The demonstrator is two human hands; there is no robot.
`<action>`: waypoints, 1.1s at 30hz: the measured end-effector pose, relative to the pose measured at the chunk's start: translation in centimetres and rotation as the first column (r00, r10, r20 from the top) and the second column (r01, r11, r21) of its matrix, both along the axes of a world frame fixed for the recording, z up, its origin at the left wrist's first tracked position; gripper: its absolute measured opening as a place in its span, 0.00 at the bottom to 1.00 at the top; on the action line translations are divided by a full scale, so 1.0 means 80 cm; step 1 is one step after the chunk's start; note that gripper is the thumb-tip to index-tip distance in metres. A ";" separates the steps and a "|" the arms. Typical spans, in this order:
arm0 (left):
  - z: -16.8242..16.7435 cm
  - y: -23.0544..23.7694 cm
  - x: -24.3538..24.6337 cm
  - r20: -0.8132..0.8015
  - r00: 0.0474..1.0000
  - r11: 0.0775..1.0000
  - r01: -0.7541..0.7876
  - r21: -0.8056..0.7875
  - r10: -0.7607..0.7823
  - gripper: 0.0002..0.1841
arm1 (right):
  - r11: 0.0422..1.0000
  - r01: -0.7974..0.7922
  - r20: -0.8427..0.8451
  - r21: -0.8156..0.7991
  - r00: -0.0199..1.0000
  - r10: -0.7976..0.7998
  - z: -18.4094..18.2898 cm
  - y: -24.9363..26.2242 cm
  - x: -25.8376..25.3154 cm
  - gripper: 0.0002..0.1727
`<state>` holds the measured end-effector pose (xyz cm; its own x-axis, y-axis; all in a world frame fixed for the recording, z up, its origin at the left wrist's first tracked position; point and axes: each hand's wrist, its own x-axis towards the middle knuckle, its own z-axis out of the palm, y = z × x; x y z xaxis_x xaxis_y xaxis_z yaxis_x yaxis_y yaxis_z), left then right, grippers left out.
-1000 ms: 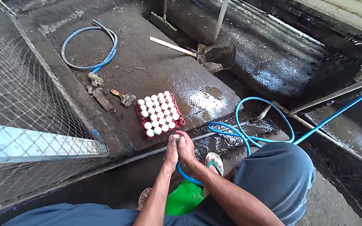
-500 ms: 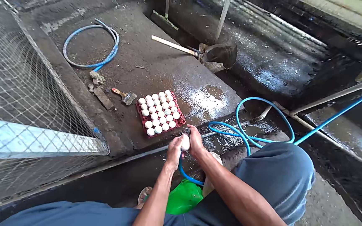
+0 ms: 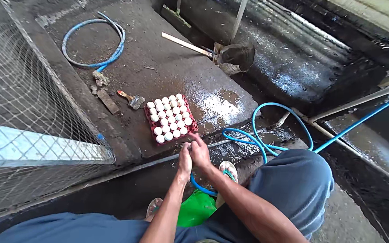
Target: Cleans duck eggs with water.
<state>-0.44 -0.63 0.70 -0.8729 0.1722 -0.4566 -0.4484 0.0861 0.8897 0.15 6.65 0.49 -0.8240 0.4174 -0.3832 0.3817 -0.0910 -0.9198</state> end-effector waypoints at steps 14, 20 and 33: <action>-0.039 0.000 0.000 -0.138 0.983 0.992 -0.112 0.055 0.119 0.24 | 0.999 -0.047 -0.056 0.013 0.997 0.048 0.005 -0.016 0.009 0.27; -0.019 -0.004 0.001 -0.236 0.970 0.996 -0.073 -0.042 0.061 0.21 | 0.999 -0.028 -0.051 0.044 0.998 0.030 0.011 -0.021 0.012 0.26; 0.000 -0.004 -0.004 0.034 0.999 0.993 -0.017 0.114 0.013 0.31 | 0.988 0.012 -0.119 0.156 0.993 0.007 0.002 -0.007 -0.002 0.25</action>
